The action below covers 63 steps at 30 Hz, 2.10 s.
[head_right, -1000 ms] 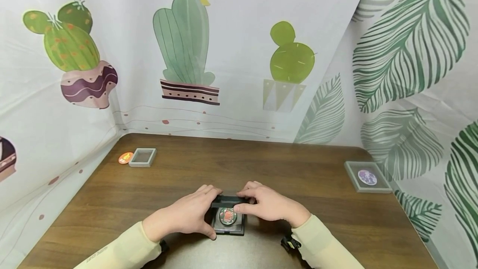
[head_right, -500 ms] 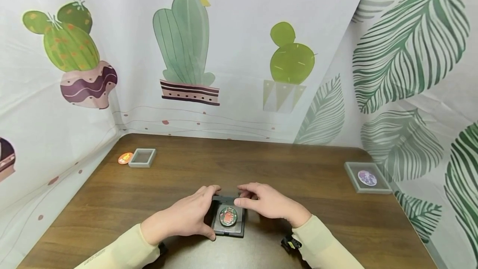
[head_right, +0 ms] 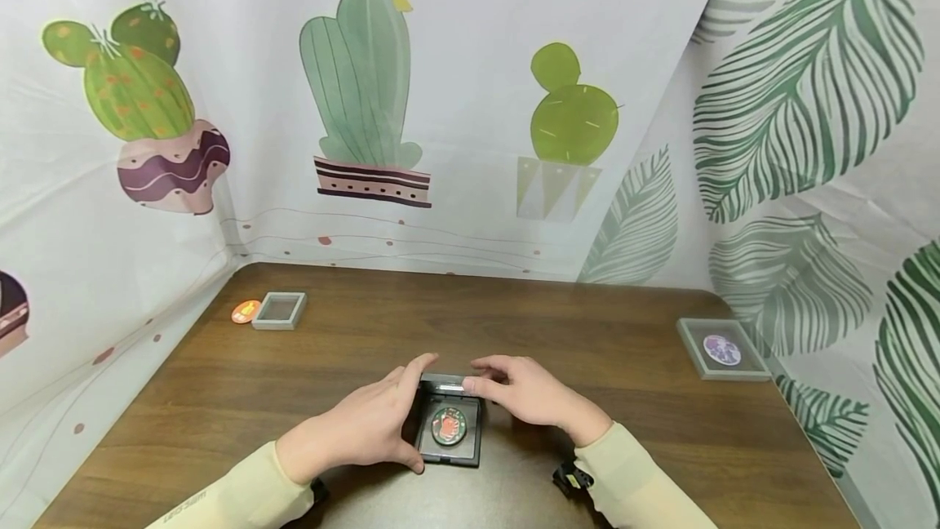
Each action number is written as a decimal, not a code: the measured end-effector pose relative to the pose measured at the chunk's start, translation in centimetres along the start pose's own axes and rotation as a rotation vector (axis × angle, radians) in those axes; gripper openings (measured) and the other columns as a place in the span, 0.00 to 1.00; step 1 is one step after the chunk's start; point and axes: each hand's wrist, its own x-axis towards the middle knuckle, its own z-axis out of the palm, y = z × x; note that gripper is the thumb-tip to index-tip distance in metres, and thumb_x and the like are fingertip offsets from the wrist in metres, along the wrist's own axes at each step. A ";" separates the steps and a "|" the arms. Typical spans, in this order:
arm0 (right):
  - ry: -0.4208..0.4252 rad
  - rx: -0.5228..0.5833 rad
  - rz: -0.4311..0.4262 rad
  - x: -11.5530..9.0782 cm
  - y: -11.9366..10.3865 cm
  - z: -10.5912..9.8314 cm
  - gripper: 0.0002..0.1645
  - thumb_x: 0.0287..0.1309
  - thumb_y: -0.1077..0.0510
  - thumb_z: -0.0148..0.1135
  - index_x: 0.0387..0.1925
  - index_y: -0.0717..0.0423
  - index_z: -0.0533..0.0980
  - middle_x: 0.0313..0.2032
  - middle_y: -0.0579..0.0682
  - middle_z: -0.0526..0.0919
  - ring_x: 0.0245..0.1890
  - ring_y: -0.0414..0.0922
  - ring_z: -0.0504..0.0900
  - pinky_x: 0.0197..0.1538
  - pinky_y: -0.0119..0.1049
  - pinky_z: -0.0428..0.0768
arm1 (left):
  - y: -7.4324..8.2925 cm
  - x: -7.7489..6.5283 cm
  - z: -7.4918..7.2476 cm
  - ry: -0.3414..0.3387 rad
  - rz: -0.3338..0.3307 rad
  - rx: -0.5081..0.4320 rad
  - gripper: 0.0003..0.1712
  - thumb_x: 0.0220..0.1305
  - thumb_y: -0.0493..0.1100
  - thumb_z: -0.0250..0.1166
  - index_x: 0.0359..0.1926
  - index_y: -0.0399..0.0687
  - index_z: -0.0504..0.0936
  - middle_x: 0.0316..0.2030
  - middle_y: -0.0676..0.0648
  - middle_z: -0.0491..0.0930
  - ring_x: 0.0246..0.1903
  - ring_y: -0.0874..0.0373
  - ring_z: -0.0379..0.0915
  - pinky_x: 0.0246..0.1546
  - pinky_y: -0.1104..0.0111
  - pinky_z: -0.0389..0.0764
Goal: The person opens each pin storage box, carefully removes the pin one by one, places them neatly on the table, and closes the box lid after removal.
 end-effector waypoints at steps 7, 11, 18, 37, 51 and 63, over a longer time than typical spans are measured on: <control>0.025 0.014 0.052 0.3 0.0 0.1 0.34 0.68 0.33 0.50 0.60 0.52 0.75 0.41 0.38 0.83 0.34 0.39 0.83 0.44 0.38 0.78 | 0.1 0.1 -0.2 -0.005 0.003 -0.029 0.92 0.25 0.68 0.82 0.76 0.58 0.22 0.61 0.45 0.72 0.56 0.56 0.67 0.48 0.59 0.77; 0.051 0.048 0.052 0.4 0.1 0.3 0.28 0.69 0.35 0.50 0.55 0.49 0.78 0.38 0.40 0.84 0.33 0.41 0.83 0.42 0.37 0.80 | 0.2 0.1 -0.3 -0.017 0.010 -0.027 0.91 0.26 0.67 0.82 0.76 0.59 0.22 0.63 0.46 0.71 0.58 0.55 0.66 0.50 0.57 0.76; 0.077 0.072 0.042 0.5 0.0 0.4 0.26 0.71 0.37 0.49 0.48 0.51 0.80 0.36 0.43 0.85 0.32 0.43 0.83 0.38 0.37 0.81 | 0.2 0.2 -0.2 -0.016 0.020 -0.015 0.91 0.26 0.68 0.82 0.76 0.61 0.22 0.62 0.44 0.71 0.59 0.55 0.65 0.51 0.58 0.76; 0.100 -0.007 -0.020 0.4 0.0 0.5 0.22 0.70 0.36 0.50 0.52 0.42 0.80 0.40 0.38 0.84 0.37 0.37 0.81 0.43 0.36 0.79 | 0.1 0.2 -0.1 -0.010 0.019 -0.022 0.91 0.25 0.69 0.82 0.76 0.62 0.22 0.60 0.44 0.71 0.58 0.55 0.65 0.49 0.59 0.77; 0.098 -0.231 -0.245 -0.1 -0.5 0.2 0.48 0.57 0.34 0.65 0.74 0.34 0.56 0.66 0.41 0.70 0.53 0.38 0.75 0.55 0.42 0.75 | -0.2 0.3 -0.1 0.007 0.046 0.032 0.91 0.25 0.73 0.79 0.77 0.58 0.24 0.55 0.46 0.73 0.54 0.55 0.68 0.46 0.60 0.78; 0.030 -0.230 -0.305 -0.3 -0.5 0.5 0.64 0.48 0.40 0.75 0.78 0.38 0.46 0.65 0.46 0.67 0.47 0.41 0.78 0.51 0.40 0.77 | -0.8 0.5 -0.4 0.019 -0.004 0.024 0.91 0.24 0.73 0.79 0.76 0.59 0.23 0.56 0.46 0.74 0.54 0.55 0.69 0.43 0.59 0.79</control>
